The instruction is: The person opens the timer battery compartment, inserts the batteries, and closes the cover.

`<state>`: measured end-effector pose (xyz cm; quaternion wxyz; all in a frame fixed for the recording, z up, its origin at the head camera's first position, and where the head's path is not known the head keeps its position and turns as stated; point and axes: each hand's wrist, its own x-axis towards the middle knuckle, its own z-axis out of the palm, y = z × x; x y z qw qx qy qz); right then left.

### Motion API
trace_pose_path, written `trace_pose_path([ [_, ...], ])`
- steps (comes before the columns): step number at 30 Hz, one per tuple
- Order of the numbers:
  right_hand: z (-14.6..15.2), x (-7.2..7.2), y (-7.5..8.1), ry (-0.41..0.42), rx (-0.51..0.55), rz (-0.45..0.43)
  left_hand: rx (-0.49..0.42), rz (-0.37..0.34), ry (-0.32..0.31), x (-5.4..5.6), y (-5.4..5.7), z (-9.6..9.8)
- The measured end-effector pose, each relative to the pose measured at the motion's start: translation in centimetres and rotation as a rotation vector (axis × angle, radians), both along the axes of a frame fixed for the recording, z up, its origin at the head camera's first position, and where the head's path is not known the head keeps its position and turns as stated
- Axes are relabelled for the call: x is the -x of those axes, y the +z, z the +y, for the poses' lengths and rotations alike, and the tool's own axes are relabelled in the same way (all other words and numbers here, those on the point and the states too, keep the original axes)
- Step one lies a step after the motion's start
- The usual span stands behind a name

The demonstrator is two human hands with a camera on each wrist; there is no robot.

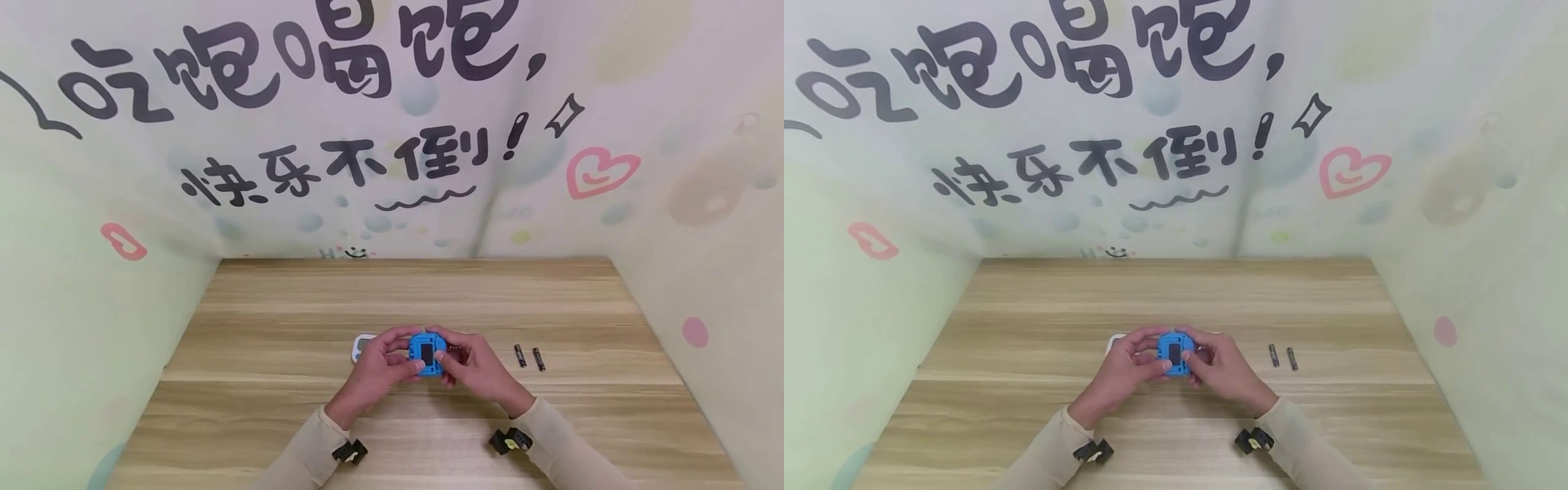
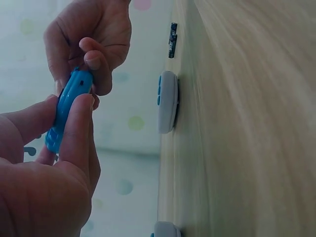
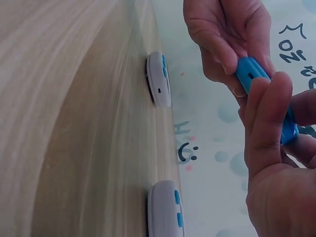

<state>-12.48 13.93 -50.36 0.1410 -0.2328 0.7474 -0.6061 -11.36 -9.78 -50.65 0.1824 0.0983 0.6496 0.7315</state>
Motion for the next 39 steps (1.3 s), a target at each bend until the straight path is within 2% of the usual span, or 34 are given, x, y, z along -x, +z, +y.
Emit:
trace_pose_path([
  [9, 0.4, 0.1, 0.4, 0.027, 0.059, -0.067, -0.004, 0.017, 0.016, 0.2, 0.3, -0.5],
  [14, 0.9, 0.0, 0.7, 0.006, 0.093, -0.104, 0.007, 0.018, 0.057, 0.4, 0.2, -0.9],
  [17, 1.3, -0.1, 0.5, -0.010, 0.072, -0.131, 0.015, 0.010, 0.073, 0.5, 0.1, -1.2],
  [19, 1.7, -0.2, 0.2, -0.032, 0.025, -0.133, 0.015, -0.005, 0.079, 0.5, 0.1, -1.4],
  [24, 3.0, -0.4, -1.3, -0.072, -0.192, -0.059, -0.003, -0.038, 0.080, 0.4, 0.2, -2.0],
  [30, 4.2, -1.0, -2.6, 0.021, -0.337, -0.081, -0.002, -0.040, 0.066, 0.5, 0.4, -2.4],
  [34, 4.4, -1.2, -3.0, 0.048, -0.441, -0.016, -0.009, -0.040, 0.051, 0.4, 0.4, -2.5],
  [39, 4.2, -1.3, -2.9, 0.031, -0.508, 0.049, -0.019, -0.042, 0.042, 0.3, 0.4, -2.5],
])
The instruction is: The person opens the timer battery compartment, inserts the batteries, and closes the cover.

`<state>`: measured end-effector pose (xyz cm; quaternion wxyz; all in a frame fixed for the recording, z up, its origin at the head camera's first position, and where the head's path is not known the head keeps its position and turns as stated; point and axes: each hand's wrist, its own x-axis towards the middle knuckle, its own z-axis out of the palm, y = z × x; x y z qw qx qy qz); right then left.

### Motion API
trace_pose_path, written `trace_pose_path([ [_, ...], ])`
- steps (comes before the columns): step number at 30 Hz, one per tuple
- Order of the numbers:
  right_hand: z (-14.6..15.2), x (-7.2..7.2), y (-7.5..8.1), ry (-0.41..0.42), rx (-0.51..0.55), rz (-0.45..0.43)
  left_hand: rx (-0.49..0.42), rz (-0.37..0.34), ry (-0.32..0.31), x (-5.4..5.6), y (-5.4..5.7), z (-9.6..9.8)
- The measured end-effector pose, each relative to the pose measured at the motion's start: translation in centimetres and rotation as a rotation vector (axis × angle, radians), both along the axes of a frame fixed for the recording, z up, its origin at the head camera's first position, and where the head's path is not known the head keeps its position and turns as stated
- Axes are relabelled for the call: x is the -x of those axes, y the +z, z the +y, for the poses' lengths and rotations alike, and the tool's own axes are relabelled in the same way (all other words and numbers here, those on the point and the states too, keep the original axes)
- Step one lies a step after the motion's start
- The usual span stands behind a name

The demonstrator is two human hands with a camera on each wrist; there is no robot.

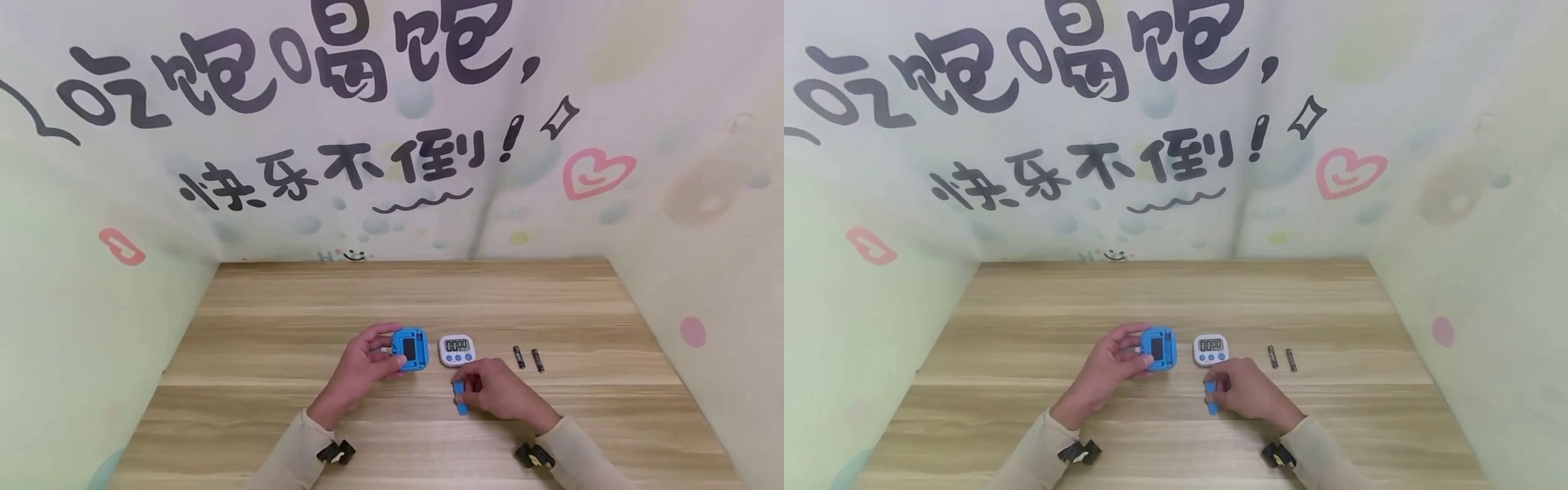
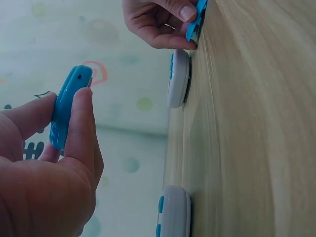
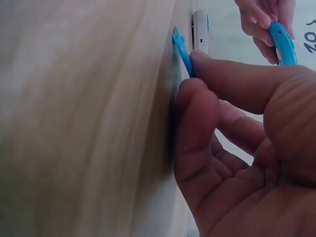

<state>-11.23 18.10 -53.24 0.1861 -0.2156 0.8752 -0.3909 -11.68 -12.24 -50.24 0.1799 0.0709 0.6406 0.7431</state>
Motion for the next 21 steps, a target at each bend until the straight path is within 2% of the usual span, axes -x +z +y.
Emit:
trace_pose_path([
  [14, -0.2, -0.2, 0.5, -0.030, -0.014, -0.020, -0.008, -0.010, -0.008, -0.1, 0.0, -0.2],
  [17, 0.1, 0.0, 0.7, -0.033, 0.003, 0.002, -0.017, -0.012, -0.003, -0.1, 0.0, -0.3],
  [21, 0.9, 0.4, 0.7, -0.056, 0.014, 0.072, -0.015, -0.011, 0.003, -0.1, 0.1, -0.5],
])
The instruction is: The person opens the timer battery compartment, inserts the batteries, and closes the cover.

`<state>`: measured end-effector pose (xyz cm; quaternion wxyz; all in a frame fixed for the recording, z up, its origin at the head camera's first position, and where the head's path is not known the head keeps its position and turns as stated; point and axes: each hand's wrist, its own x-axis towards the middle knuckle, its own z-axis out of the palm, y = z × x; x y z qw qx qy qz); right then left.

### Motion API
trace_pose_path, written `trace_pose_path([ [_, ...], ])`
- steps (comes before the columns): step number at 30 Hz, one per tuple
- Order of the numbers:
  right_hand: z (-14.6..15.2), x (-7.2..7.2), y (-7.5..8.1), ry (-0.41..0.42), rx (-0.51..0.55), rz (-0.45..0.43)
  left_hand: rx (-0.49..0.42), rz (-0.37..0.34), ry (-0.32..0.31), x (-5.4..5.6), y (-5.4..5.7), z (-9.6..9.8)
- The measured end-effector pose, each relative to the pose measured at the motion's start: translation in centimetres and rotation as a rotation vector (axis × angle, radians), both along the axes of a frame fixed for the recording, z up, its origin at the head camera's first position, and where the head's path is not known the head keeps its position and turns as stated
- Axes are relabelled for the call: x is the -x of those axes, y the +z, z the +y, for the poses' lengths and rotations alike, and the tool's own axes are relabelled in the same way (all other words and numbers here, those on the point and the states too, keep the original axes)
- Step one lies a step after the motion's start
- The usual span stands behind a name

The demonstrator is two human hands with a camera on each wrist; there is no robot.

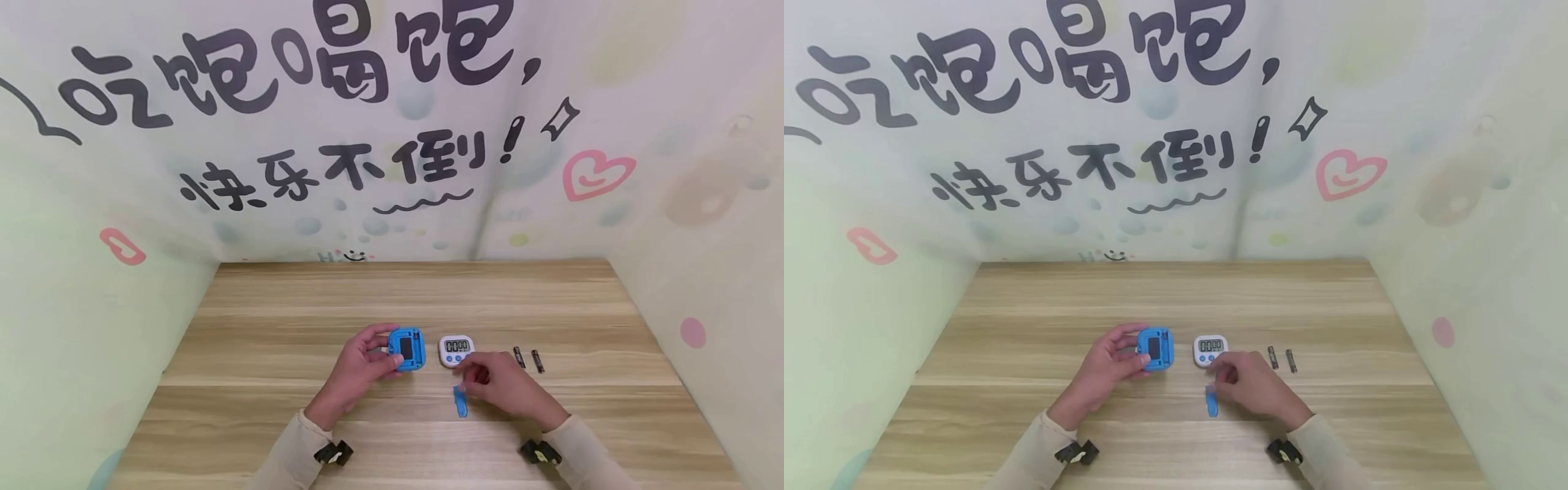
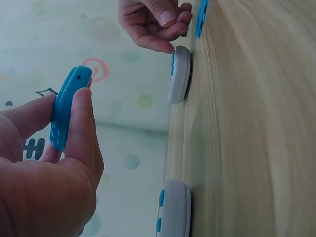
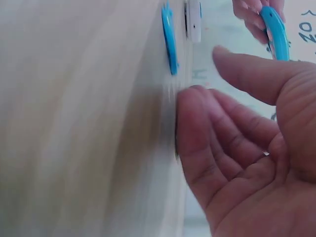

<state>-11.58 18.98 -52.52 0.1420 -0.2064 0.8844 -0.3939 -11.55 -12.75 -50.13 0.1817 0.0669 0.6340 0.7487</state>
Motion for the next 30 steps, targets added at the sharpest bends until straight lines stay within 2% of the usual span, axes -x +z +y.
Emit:
trace_pose_path([
  [7, 2.3, 1.2, 0.3, -0.120, 0.020, 0.143, 0.005, 0.007, -0.004, 0.0, 0.0, 0.1],
  [10, 3.5, 1.8, 0.4, -0.174, 0.002, 0.176, 0.005, 0.005, -0.002, 0.0, 0.0, 0.1],
  [17, 6.6, 2.5, 0.2, -0.226, -0.090, 0.222, 0.010, -0.006, 0.006, 0.1, 0.1, -0.1],
  [22, 8.4, 2.7, -0.1, -0.200, -0.131, 0.212, 0.005, -0.010, 0.016, 0.2, 0.1, -0.2],
  [30, 10.3, 2.6, -0.5, -0.096, -0.225, 0.227, 0.000, -0.023, 0.018, 0.2, 0.1, -0.2],
])
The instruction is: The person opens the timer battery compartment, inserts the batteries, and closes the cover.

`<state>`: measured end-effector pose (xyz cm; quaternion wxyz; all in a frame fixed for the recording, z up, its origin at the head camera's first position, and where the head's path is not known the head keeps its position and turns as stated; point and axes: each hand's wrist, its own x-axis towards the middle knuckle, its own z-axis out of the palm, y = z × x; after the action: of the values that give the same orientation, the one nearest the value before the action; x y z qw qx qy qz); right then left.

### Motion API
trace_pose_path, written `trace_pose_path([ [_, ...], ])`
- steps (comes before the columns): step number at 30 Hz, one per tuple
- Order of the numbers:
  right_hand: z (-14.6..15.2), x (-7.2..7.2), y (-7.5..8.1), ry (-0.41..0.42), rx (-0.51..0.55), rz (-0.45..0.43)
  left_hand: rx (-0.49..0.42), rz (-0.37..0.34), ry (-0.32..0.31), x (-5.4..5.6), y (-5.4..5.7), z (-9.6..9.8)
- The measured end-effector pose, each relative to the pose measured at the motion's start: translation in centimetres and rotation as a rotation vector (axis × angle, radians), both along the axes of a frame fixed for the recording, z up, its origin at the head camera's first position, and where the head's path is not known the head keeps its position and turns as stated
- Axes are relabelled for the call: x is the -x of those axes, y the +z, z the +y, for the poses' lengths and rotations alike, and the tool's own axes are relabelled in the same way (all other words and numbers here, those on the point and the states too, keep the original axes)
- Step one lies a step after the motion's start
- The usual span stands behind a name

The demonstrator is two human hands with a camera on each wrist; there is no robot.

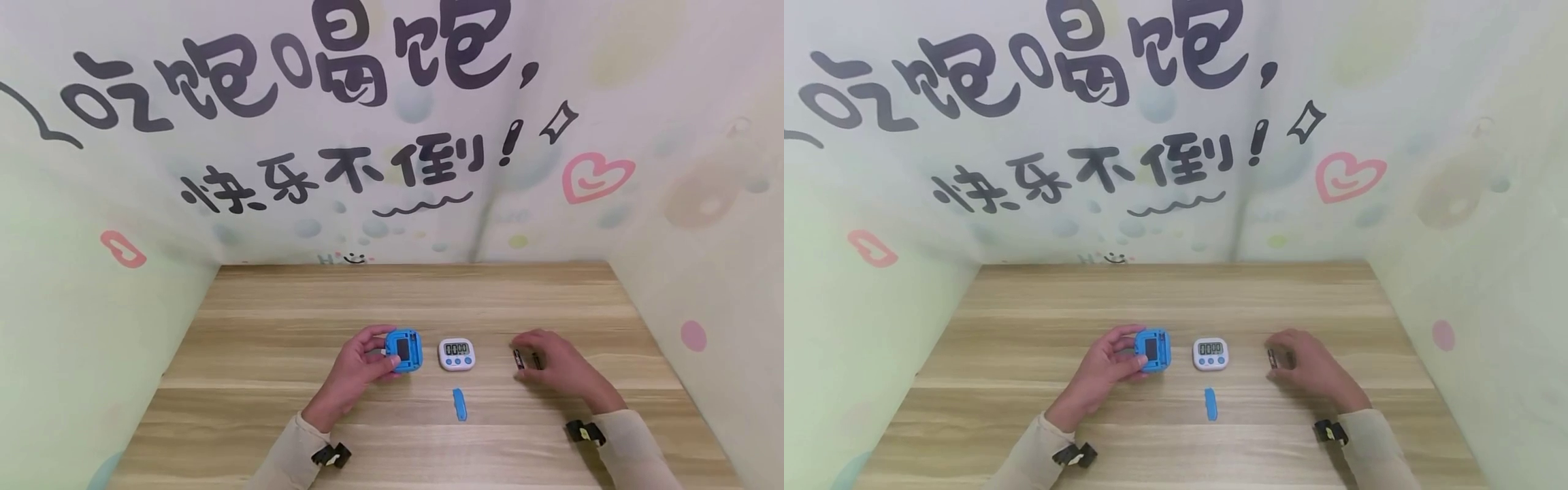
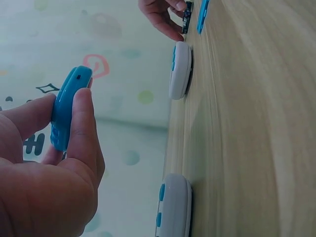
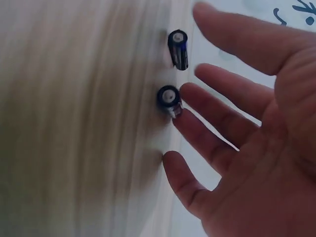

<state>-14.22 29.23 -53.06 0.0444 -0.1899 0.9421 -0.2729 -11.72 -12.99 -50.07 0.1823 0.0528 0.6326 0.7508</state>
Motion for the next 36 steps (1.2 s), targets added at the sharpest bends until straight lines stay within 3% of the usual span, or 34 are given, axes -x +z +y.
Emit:
trace_pose_path([
  [10, -0.1, -0.1, -0.3, 0.033, -0.054, 0.021, 0.018, -0.009, 0.014, 0.0, -0.1, 0.0],
  [21, -0.7, 0.5, 0.1, 0.004, -0.021, 0.025, -0.003, 0.005, 0.000, -0.1, 0.0, 0.0],
  [29, -3.0, 0.5, 1.0, -0.026, 0.042, 0.015, 0.008, -0.003, -0.011, -0.2, -0.2, 0.1],
  [36, -5.0, 0.6, 1.8, 0.060, 0.103, 0.096, 0.017, -0.009, -0.020, -0.1, -0.3, 0.4],
])
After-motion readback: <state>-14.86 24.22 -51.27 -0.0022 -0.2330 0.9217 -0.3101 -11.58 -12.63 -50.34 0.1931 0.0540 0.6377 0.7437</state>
